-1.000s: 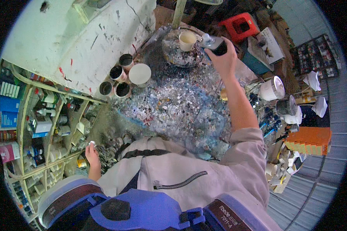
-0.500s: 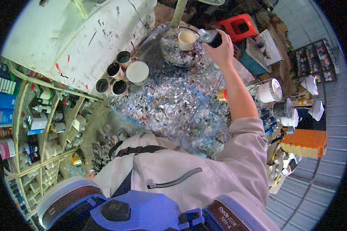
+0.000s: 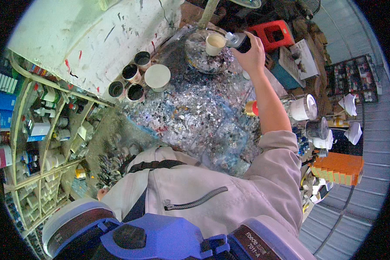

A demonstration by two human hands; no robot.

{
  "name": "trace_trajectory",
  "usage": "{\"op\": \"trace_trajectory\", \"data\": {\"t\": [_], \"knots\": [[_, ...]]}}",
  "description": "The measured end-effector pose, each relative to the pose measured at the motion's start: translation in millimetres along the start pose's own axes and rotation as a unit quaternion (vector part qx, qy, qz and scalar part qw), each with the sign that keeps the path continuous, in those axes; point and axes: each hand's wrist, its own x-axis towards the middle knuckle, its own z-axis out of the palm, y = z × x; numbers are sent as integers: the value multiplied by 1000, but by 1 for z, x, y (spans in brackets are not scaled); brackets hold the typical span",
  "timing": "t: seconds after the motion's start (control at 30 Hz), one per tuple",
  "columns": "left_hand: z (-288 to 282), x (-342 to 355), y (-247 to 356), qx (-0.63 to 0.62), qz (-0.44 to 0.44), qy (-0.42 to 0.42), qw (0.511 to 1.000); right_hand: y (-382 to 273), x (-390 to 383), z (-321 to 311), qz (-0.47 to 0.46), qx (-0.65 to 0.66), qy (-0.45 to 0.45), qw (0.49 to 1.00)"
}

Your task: The person pours paint from a spray gun into a paper cup, then adds liquid from several bottles into the cup. They stir the mixture with a stick and transfer some of the mixed paint into another container.

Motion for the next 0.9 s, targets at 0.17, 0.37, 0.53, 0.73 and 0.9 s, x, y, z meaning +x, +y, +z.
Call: {"op": "trace_trajectory", "data": {"t": [0.17,0.37,0.53,0.73,0.9], "knots": [[0,-7,1,-25,3,26,999,-1,4,-1,-25,-4,8,1000],[-7,-4,-2,-56,7,-9,998,-1,7,-1,-56,-25,7,998],[-4,-6,-1,-73,-16,-1,997,-1,6,-1,-71,-47,1,996],[-7,-8,-3,-67,-30,-22,997,1,6,0,-78,-64,-9,995],[-7,-6,-11,-28,-49,-24,998,2,6,1,-76,-74,-18,994]]}}
